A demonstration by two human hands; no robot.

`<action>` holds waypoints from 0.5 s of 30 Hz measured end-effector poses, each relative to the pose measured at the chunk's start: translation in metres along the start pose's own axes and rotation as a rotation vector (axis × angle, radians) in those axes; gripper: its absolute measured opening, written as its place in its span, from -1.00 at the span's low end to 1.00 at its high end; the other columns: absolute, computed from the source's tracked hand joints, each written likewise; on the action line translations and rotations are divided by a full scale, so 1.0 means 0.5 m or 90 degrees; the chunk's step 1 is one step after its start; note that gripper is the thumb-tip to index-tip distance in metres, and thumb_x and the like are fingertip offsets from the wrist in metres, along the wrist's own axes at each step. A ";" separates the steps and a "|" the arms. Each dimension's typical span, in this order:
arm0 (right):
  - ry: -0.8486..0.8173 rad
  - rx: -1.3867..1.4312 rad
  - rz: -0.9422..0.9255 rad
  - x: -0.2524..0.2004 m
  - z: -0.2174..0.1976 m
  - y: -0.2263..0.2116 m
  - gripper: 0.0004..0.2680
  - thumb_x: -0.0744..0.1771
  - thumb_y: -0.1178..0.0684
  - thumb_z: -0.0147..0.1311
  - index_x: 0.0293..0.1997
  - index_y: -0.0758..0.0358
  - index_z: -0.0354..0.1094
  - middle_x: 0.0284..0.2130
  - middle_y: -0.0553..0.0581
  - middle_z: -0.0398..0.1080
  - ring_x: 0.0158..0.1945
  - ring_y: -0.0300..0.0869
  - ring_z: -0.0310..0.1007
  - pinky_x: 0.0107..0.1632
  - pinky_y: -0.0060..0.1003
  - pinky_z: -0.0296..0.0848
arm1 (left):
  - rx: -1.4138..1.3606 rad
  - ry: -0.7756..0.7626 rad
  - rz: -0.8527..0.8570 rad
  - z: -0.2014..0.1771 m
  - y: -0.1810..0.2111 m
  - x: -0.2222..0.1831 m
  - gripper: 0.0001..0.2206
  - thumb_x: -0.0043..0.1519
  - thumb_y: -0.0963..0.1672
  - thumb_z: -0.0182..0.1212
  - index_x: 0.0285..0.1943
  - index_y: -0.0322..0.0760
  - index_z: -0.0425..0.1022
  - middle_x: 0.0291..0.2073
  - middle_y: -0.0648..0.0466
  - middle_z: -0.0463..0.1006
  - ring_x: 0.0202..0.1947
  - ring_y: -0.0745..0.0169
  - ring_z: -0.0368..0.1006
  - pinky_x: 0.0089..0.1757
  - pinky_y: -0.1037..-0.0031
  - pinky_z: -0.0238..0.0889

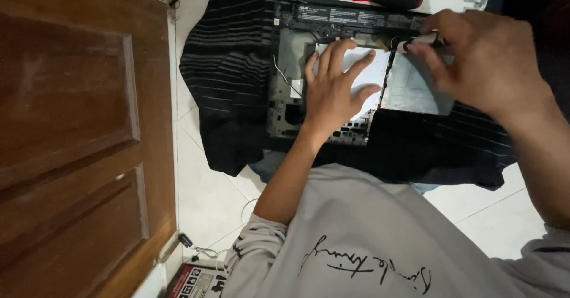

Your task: Unscrewing and removing a metal plate from the internal components of a laptop using a screwdriver.

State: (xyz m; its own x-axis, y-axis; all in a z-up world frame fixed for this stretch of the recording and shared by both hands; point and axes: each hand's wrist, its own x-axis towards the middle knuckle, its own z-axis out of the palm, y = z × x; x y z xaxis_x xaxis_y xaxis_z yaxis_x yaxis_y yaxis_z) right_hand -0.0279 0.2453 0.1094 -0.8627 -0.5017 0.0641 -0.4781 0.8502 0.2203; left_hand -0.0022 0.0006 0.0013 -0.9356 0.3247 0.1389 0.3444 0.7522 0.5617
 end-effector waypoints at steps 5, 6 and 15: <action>-0.027 0.111 -0.002 0.005 -0.018 -0.009 -0.70 0.45 -0.20 0.18 0.29 0.05 0.46 -0.07 -0.04 0.53 -0.01 -0.11 0.62 -0.32 -0.21 0.45 | -0.002 0.004 0.005 0.005 -0.003 -0.004 -0.49 0.19 0.13 0.43 0.31 0.18 0.46 0.33 0.15 0.28 0.44 0.07 0.15 0.36 -0.07 -0.11; -0.036 0.015 0.034 0.001 -0.008 -0.009 -0.59 0.48 -0.47 0.12 0.32 -0.05 0.48 -0.26 -0.17 0.53 -0.18 -0.23 0.63 -0.39 -0.30 0.38 | 0.004 0.001 0.000 0.003 -0.002 -0.003 -0.48 0.19 0.13 0.44 0.32 0.19 0.45 0.34 0.16 0.27 0.44 0.08 0.15 0.36 -0.05 -0.09; 0.017 0.142 0.036 -0.019 0.008 -0.003 -0.72 0.46 -0.12 0.29 0.27 0.11 0.48 -0.11 -0.02 0.56 -0.05 -0.09 0.63 -0.23 -0.18 0.43 | 0.000 0.034 0.016 0.012 -0.006 -0.006 -0.50 0.20 0.14 0.41 0.31 0.19 0.45 0.32 0.14 0.29 0.42 0.08 0.20 0.32 -0.10 -0.03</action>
State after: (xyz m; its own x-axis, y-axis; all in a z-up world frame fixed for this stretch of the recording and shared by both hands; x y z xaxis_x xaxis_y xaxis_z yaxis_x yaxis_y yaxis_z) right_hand -0.0197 0.2495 0.1044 -0.8858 -0.4537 0.0970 -0.4563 0.8898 -0.0041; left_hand 0.0001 0.0009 -0.0058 -0.9293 0.3129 0.1961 0.3681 0.7441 0.5575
